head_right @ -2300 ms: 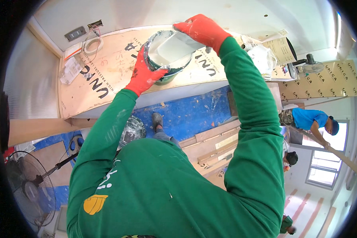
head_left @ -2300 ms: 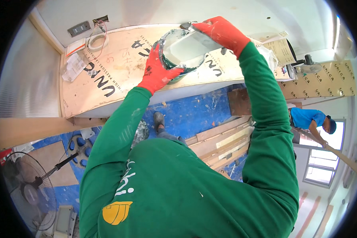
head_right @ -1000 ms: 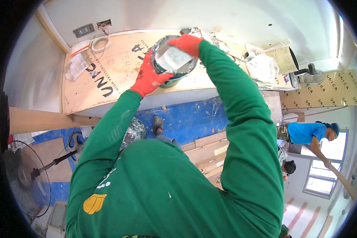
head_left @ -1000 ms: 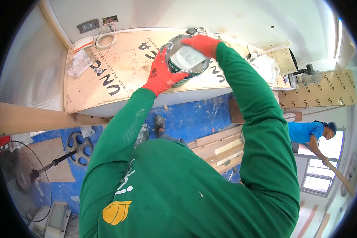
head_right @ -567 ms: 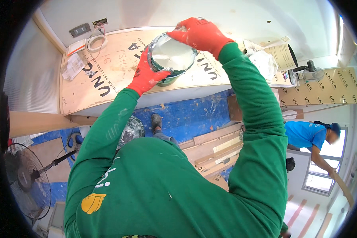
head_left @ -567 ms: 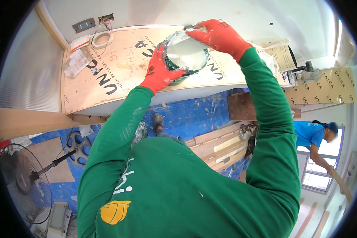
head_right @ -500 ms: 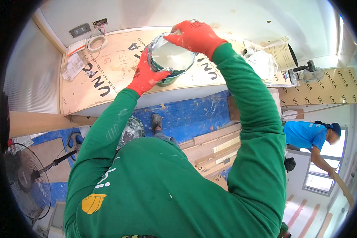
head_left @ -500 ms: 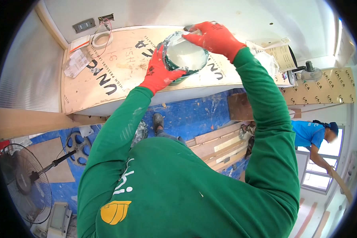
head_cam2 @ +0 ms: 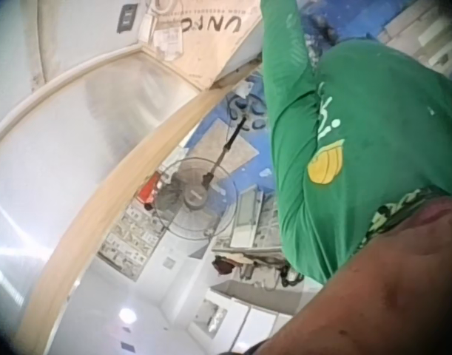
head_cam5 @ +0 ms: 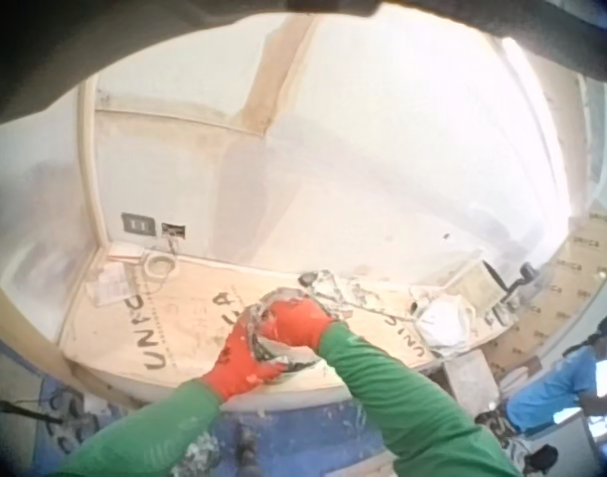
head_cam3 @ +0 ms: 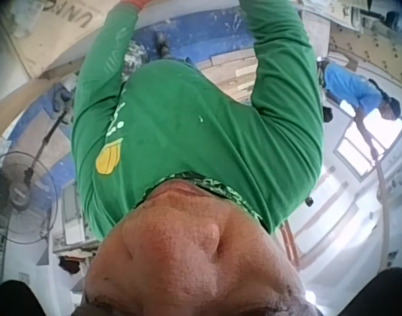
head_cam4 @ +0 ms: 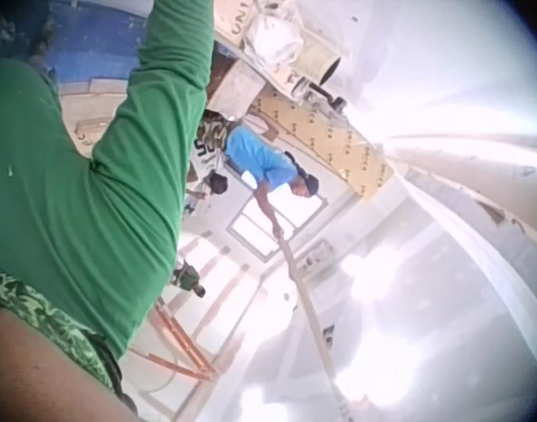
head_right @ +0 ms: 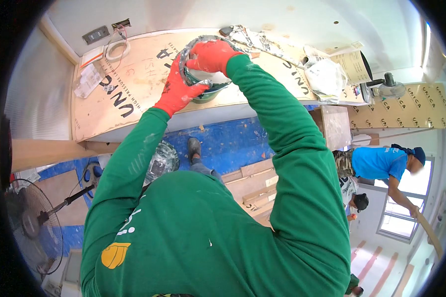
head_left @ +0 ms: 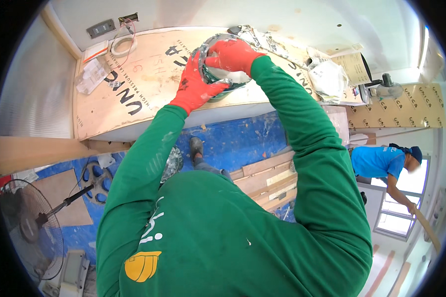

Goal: The person stirs a white substance in a bucket using a flat scraper and pours liquid from a metal tin into the bucket.

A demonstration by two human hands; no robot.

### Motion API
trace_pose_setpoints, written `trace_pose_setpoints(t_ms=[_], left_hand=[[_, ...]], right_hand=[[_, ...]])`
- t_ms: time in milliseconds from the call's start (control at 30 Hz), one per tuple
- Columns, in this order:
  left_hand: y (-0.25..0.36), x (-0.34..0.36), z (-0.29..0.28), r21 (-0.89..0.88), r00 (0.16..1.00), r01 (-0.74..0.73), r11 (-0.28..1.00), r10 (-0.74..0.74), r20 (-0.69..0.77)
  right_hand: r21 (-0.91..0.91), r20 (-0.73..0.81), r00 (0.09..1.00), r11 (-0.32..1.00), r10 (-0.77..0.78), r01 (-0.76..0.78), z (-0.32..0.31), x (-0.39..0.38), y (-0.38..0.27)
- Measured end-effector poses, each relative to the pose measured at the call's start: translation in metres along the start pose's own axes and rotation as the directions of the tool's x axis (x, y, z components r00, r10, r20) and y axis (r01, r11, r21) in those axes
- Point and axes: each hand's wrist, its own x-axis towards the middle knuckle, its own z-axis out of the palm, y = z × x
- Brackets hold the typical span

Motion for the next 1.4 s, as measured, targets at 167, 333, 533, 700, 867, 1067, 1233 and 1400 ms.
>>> trace_pose_setpoints(t_ms=[167,333,533,700,867,1067,1233,1400], left_hand=[[0.001,0.001,0.005,-0.131,1.0,-0.002,0.991,0.001,-0.006],[-0.008,0.001,0.008,-0.066,0.999,-0.023,0.998,0.02,-0.051],[0.011,0.003,0.002,-0.136,1.0,-0.001,0.991,-0.001,-0.014],[0.013,0.003,0.001,-0.111,1.0,-0.027,0.993,0.026,-0.014],[0.001,0.0,0.007,-0.143,0.999,-0.005,0.99,-0.001,-0.041],[0.001,0.003,0.005,-0.083,0.998,-0.055,0.995,0.051,-0.049],[-0.002,0.005,0.005,-0.102,0.998,-0.049,0.994,0.045,-0.036],[-0.002,0.003,0.004,-0.074,0.997,-0.043,0.996,0.039,-0.062]], right_hand=[[0.049,0.034,0.997,0.997,0.062,-0.064,-0.013,-0.034,0.018],[0.043,-0.144,0.99,0.999,0.006,0.0,-0.059,-0.052,0.031],[0.006,-0.258,0.965,0.999,-0.041,0.044,-0.054,-0.032,0.011],[-0.093,-0.064,0.994,0.993,-0.083,0.077,-0.024,0.008,0.018],[-0.028,0.162,0.985,0.998,0.058,-0.054,-0.004,0.024,0.042],[-0.447,0.224,0.9,0.781,-0.374,0.436,0.001,0.021,0.051],[0.199,-0.096,0.989,0.971,-0.114,0.131,-0.022,-0.02,0.081],[0.589,0.045,0.921,0.734,0.387,-0.337,-0.103,-0.059,0.032]])
